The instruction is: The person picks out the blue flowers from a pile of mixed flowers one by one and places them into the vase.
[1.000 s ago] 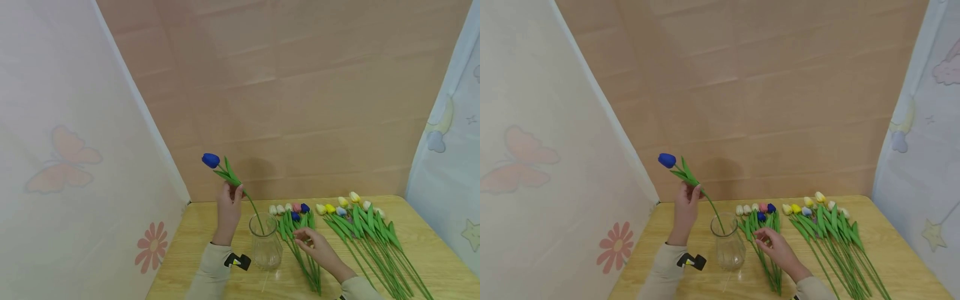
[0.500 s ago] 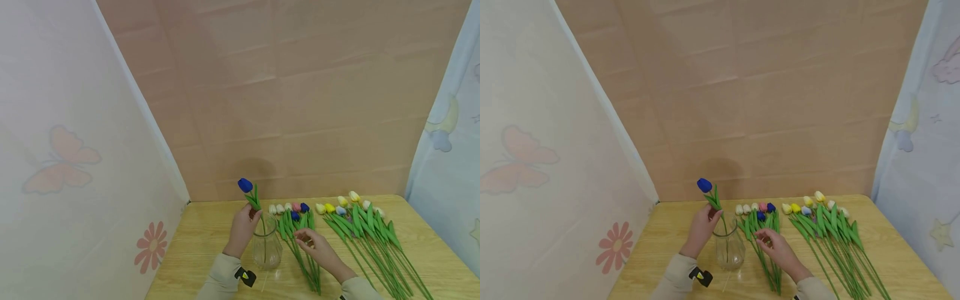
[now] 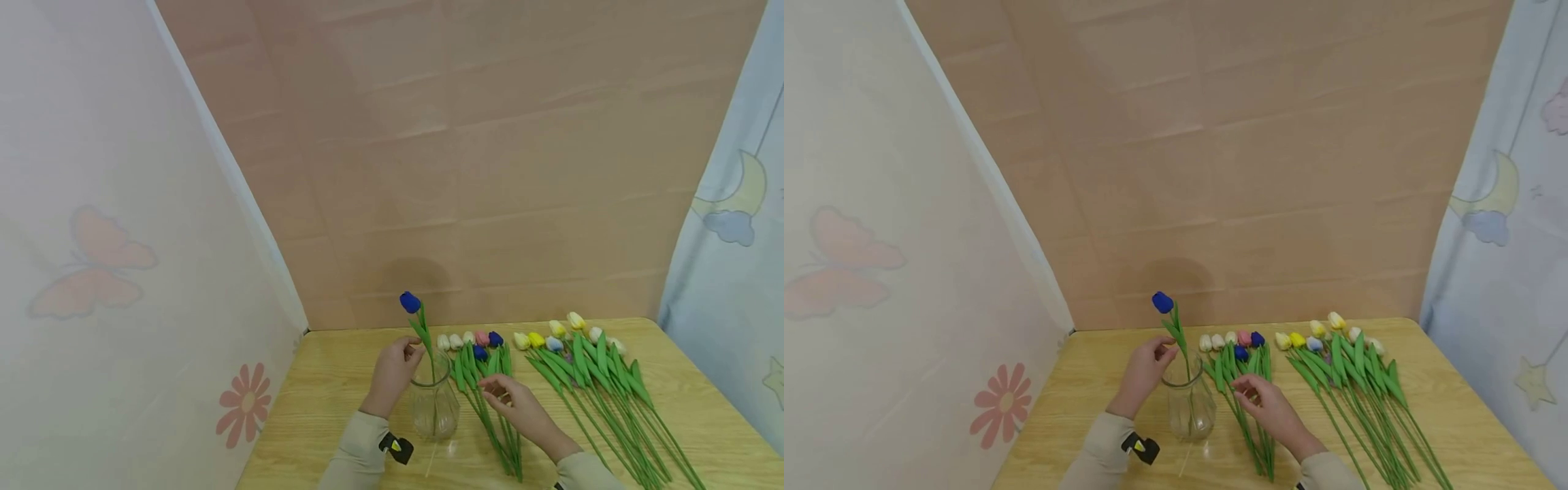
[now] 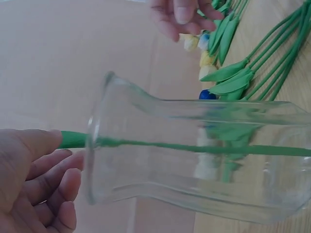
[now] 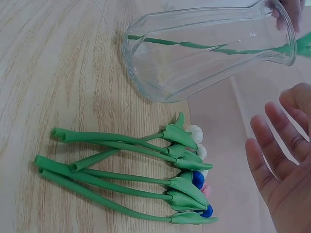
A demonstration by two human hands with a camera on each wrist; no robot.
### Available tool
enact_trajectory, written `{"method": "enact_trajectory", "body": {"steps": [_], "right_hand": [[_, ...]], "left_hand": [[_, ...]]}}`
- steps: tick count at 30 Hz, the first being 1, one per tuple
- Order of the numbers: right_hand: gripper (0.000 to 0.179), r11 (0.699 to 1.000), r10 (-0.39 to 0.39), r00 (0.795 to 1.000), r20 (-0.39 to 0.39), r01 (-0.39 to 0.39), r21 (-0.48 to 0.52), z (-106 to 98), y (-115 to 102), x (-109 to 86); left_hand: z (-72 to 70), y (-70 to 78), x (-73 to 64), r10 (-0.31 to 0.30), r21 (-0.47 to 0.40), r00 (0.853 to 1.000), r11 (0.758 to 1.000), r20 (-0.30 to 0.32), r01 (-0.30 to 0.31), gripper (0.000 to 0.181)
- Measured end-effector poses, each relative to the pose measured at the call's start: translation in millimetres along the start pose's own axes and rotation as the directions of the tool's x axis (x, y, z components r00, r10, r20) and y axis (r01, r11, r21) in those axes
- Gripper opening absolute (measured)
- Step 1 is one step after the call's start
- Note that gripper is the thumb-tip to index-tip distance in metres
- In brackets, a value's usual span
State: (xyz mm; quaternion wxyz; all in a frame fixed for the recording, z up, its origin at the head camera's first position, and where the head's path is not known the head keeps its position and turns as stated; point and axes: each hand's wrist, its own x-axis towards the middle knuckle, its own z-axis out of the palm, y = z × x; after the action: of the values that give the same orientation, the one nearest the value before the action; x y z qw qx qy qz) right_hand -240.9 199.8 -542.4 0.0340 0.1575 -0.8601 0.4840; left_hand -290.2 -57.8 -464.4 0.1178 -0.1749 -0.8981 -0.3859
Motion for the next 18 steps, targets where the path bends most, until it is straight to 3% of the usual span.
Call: {"method": "enact_trajectory", "body": {"steps": [5, 8, 10, 12, 14, 18], "right_hand": [[0.029, 1.0, 0.002, 1.0, 0.005, -0.002, 0.007, 0, -2, 0.7], [0.028, 1.0, 0.004, 1.0, 0.004, -0.004, 0.007, 0, -2, 0.6], [0.028, 1.0, 0.002, 1.0, 0.002, -0.002, 0.003, 0, -2, 0.5], [0.028, 1.0, 0.002, 1.0, 0.0, -0.002, 0.0, 0, -1, 0.8], [0.027, 1.0, 0.004, 1.0, -0.002, -0.004, -0.005, 1, 0, 0.4], [0.027, 1.0, 0.007, 1.0, 0.002, -0.007, -0.011, 1, 1, 0.3]], "left_hand": [[-11.2, -5.9, 1.2, -0.021, -0.037, 0.999, 0.999, -0.041, 0.02, 0.029], [-18.8, -12.5, 1.3, -0.018, -0.153, 0.998, 0.988, -0.068, 0.007, 0.036], [-23.6, -19.5, 0.3, 0.003, -0.259, 0.999, 0.966, -0.053, -0.017, 0.048], [-26.7, -28.9, -1.8, 0.024, -0.354, 1.0, 0.935, -0.008, -0.025, 0.067], [-32.7, -31.6, -7.2, 0.033, -0.419, 0.997, 0.908, 0.074, 0.001, 0.083], [-20.1, -55.2, -19.9, 0.014, -0.421, 0.971, 0.903, 0.237, 0.089, 0.099]]}}
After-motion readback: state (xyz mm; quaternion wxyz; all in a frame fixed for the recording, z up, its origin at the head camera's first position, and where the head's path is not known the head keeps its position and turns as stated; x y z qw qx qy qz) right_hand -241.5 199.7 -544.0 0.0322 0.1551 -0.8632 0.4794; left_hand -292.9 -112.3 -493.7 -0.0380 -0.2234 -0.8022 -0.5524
